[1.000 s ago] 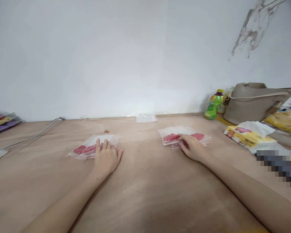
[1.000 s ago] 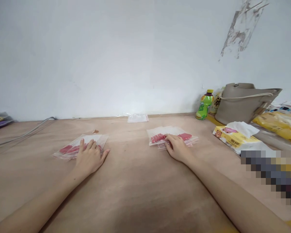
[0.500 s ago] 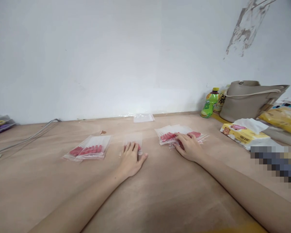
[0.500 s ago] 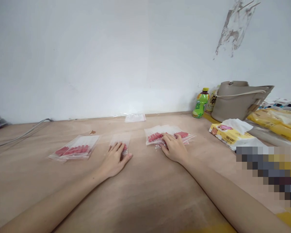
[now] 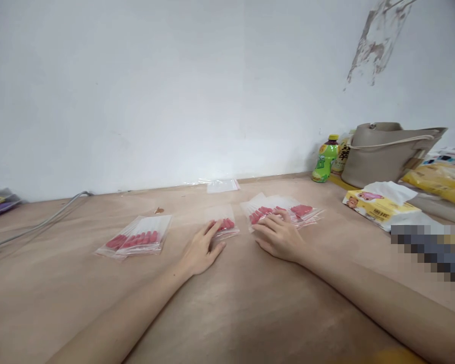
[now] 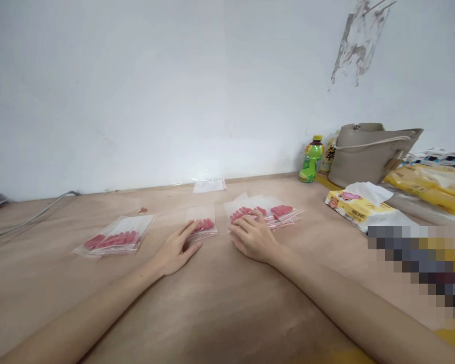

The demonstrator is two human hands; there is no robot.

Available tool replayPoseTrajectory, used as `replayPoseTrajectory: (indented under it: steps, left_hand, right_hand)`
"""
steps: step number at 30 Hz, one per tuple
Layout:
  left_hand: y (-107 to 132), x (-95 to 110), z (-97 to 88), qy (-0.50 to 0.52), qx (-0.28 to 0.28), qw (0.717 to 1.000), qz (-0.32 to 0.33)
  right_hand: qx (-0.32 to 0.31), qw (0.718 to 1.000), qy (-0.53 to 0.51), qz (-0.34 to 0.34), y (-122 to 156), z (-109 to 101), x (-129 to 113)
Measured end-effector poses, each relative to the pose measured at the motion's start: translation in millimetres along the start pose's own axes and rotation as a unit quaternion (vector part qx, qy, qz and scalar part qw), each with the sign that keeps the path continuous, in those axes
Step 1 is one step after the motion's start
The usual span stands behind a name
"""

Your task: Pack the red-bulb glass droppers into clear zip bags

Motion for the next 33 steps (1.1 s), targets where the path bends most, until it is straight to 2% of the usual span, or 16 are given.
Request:
replayPoseTrajectory:
  steps: [5, 9, 14, 22, 27, 33]
  left_hand:
    - [-2, -5, 0.3, 0.023, -0.019, 0.999, 0.014]
    - [-3, -4, 2.1, 0.03, -0.016, 0.999, 0.012]
    - [-2, -5, 0.0, 0.034, -0.004, 0.999, 0.021]
    - [-1, 1, -2.2, 0.036, 0.04, 0.997, 0.046]
    - [-7, 11, -0.2, 0.034, 0.075, 0.991, 0.107]
    - [-20, 27, 10.6, 0.012, 0.108, 0.977, 0.186]
  right_hand:
    - [-0.016, 0.998, 0.03, -0.048, -36, 26, -12]
    - [-0.01, 0.997, 0.046, -0.06, -45, 39, -12]
    - [0.013, 0.998, 0.059, -0.03, -38, 38, -8]
    - [0.009, 0.998, 0.034, -0.05, -38, 40, -9]
    - [0.003, 0.998, 0.031, -0.06, -41, 40, -9]
    - [0.009, 0.998, 0.02, -0.058, -45, 38, -11]
Point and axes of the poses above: each hand's wrist, its own y-axis away from the middle knuckle, its own z-axis out of the palm, x = y × z, the point moved 6 cm from there along -y, towards the middle knuckle, and after that the axes turned 15 degrees about -z, right-handed, at the moved point
